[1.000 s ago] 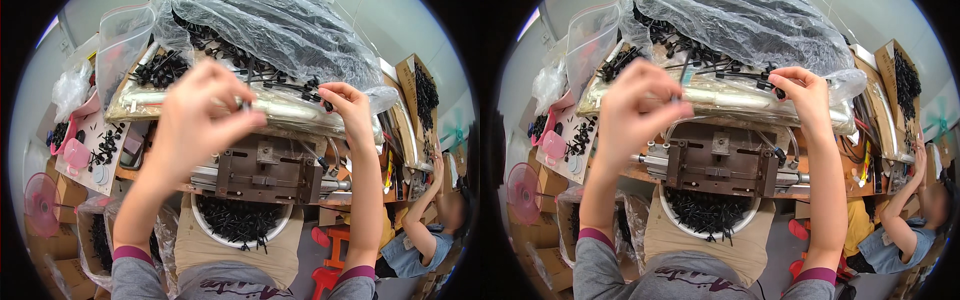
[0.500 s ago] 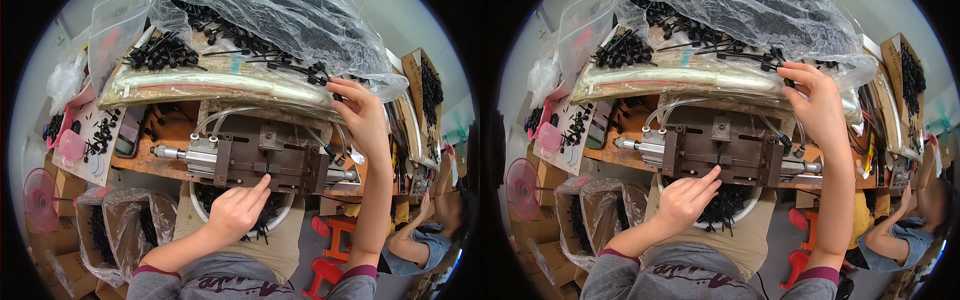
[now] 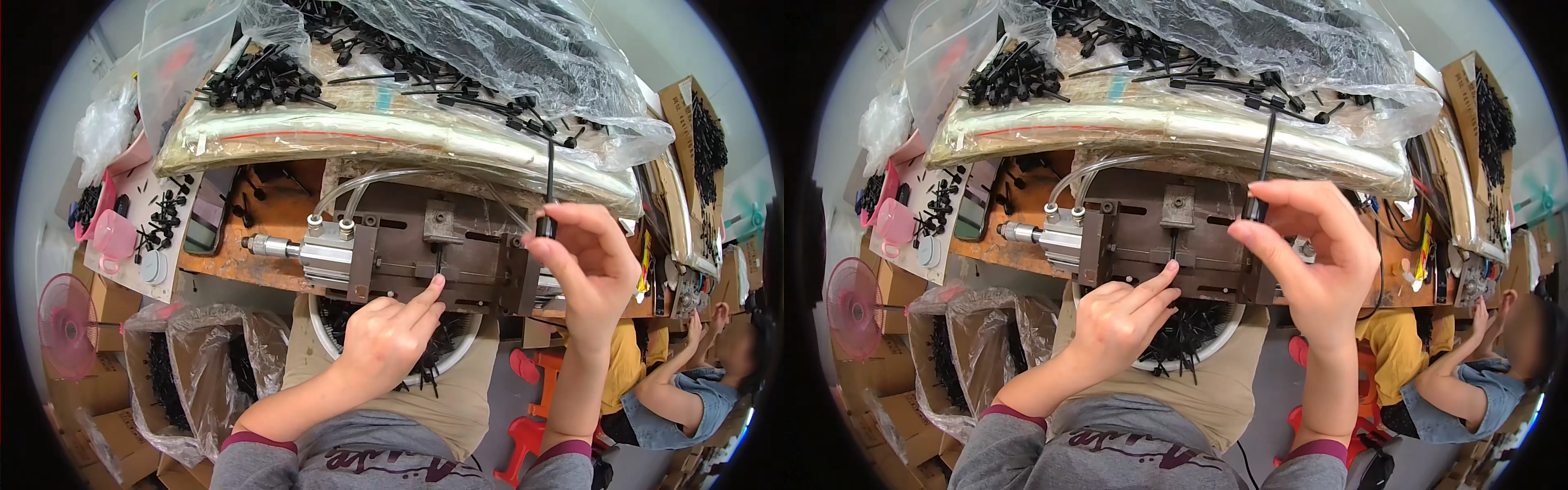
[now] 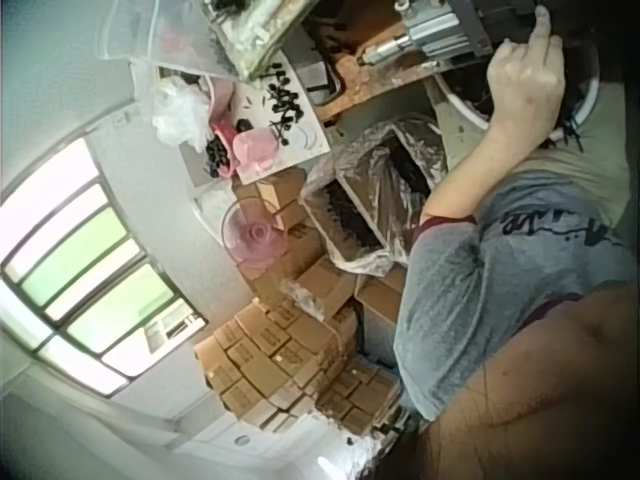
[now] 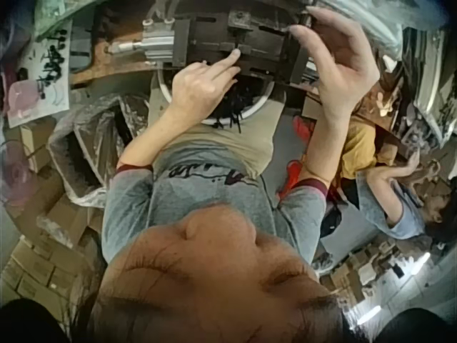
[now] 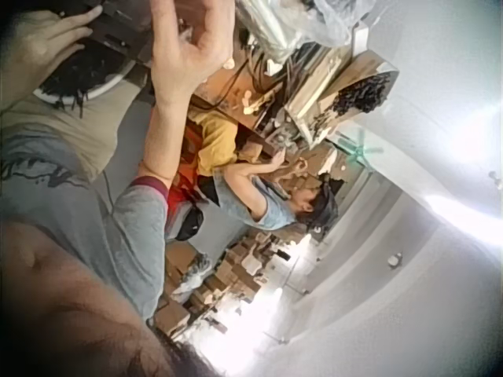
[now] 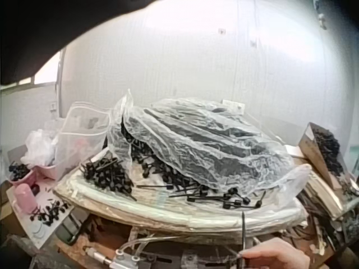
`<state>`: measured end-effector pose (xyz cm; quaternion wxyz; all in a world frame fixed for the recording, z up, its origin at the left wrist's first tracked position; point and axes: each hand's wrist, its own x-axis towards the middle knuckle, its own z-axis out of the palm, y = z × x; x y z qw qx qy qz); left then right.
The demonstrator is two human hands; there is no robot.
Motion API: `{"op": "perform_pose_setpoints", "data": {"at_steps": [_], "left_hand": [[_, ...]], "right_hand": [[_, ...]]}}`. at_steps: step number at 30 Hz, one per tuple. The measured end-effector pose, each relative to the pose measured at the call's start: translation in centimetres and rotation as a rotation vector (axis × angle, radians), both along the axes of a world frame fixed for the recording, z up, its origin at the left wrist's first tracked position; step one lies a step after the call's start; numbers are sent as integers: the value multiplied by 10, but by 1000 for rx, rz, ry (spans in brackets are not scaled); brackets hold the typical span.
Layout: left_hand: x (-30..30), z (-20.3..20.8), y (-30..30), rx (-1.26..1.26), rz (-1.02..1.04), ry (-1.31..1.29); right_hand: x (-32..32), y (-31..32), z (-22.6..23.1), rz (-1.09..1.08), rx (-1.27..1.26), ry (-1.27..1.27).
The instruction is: Assembling small black plastic components using a pneumatic clamping machine on a workbench.
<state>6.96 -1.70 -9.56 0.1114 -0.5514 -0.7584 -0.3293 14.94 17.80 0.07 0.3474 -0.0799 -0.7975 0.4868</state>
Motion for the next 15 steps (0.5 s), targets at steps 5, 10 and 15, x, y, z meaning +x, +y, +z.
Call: {"op": "perform_pose_setpoints", "data": {"at_steps": [5, 10, 15], "left_hand": [[0, 4, 2, -19, 1, -9], [-3, 9, -2, -97, -14, 31], [-35, 74, -6, -47, -128, 29]], "right_hand": [[14, -13, -8, 60, -275, -22], [23, -28, -31, 33, -137, -11], [38, -40, -46, -76, 410, -126]]}}
